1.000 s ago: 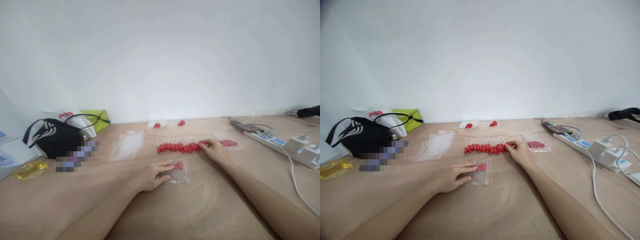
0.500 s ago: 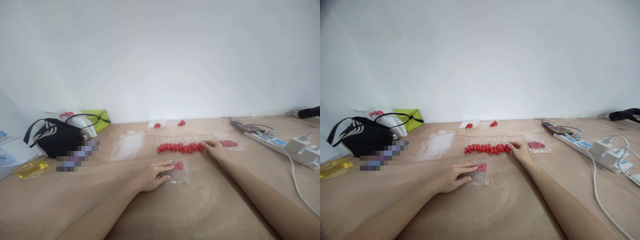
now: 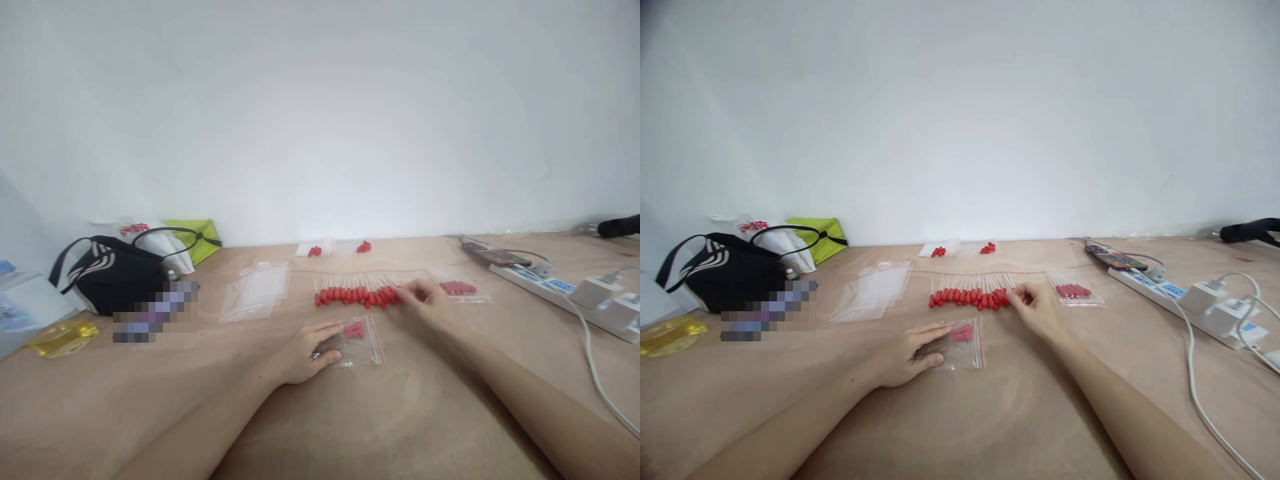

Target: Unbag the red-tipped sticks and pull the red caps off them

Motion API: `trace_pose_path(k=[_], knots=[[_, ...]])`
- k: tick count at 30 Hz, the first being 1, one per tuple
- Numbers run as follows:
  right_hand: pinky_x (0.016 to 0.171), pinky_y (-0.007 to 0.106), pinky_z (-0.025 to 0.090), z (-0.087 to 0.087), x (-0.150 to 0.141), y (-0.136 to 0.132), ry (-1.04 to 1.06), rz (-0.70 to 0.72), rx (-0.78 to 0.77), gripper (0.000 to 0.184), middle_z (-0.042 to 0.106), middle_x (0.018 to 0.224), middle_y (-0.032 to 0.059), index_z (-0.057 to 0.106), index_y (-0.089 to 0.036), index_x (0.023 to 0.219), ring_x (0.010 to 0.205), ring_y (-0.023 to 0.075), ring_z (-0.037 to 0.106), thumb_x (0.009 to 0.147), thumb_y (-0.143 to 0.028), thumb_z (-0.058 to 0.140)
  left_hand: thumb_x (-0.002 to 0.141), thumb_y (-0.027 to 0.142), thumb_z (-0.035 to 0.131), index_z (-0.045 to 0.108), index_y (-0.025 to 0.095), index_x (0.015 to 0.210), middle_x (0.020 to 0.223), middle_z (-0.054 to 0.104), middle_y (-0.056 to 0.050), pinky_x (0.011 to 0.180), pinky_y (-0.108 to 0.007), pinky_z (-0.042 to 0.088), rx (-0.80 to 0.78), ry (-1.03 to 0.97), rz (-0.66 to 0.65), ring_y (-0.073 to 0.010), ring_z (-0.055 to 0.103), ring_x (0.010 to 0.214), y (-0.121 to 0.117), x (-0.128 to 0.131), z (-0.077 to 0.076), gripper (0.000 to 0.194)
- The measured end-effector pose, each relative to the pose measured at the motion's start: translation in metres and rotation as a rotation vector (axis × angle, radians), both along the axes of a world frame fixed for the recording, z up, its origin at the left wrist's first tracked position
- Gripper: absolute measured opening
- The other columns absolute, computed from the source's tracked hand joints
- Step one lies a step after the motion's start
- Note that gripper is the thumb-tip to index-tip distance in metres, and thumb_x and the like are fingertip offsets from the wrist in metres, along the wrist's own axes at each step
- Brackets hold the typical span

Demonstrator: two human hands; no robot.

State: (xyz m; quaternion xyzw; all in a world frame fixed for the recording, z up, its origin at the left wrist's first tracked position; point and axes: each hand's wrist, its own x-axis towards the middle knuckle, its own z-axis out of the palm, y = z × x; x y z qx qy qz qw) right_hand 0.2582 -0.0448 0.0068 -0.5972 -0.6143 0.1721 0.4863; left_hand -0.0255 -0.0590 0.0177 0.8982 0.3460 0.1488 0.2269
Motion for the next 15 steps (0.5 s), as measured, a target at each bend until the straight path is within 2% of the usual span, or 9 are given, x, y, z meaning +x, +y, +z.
trace_pose_path(k=[3,5,10,13,15], knots=[[0.056,0.024,0.038,0.003,-0.018,-0.014,-0.164,0.376,-0.078,0.021,0.059,0.061,0.0024,0.062,-0.017,0.059,0.059,0.0134,0.051,0.069,-0.034,0.056,0.081,0.04,0.047,0.04,0.024,0.126,0.131,0.041,-0.005,0.1,-0.038,0.031,-0.003,0.007,-0.006,-0.0203,0.037,0.121,0.001,0.0,-0.001,0.048],[0.056,0.024,0.037,0.003,-0.029,-0.02,-0.228,0.469,-0.097,0.018,0.058,0.059,0.0013,0.066,-0.018,0.066,0.058,0.0123,0.049,0.069,-0.034,0.058,0.081,0.04,0.047,0.04,0.024,0.126,0.131,0.042,-0.005,0.1,-0.037,0.031,0.001,0.005,-0.017,-0.0197,0.037,0.121,0.002,0.0,-0.001,0.048],[0.052,0.023,0.033,-0.002,-0.048,-0.024,-0.239,0.45,-0.115,0.026,0.052,0.054,-0.0008,0.068,-0.019,0.072,0.055,0.0108,0.044,0.066,-0.043,0.062,0.082,0.039,0.046,0.039,0.025,0.126,0.132,0.04,-0.004,0.102,-0.037,0.029,0.006,0.038,-0.121,-0.0191,0.035,0.122,0.001,0.001,0.004,0.047],[0.053,0.022,0.034,-0.005,-0.052,-0.024,-0.233,0.427,-0.122,0.025,0.051,0.057,-0.0014,0.065,-0.018,0.069,0.057,0.011,0.045,0.06,-0.041,0.067,0.083,0.039,0.045,0.038,0.027,0.127,0.134,0.037,-0.003,0.103,-0.04,0.026,0.002,0.07,-0.182,-0.0203,0.03,0.125,0.0,0.002,0.008,0.047],[0.053,0.022,0.035,-0.006,-0.053,-0.025,-0.201,0.398,-0.118,0.024,0.052,0.061,-0.0014,0.06,-0.017,0.066,0.058,0.0109,0.045,0.058,-0.038,0.069,0.083,0.04,0.045,0.035,0.027,0.128,0.135,0.037,-0.003,0.102,-0.04,0.026,-0.007,0.07,-0.174,-0.0206,0.03,0.125,0.0,0.001,0.008,0.048]])
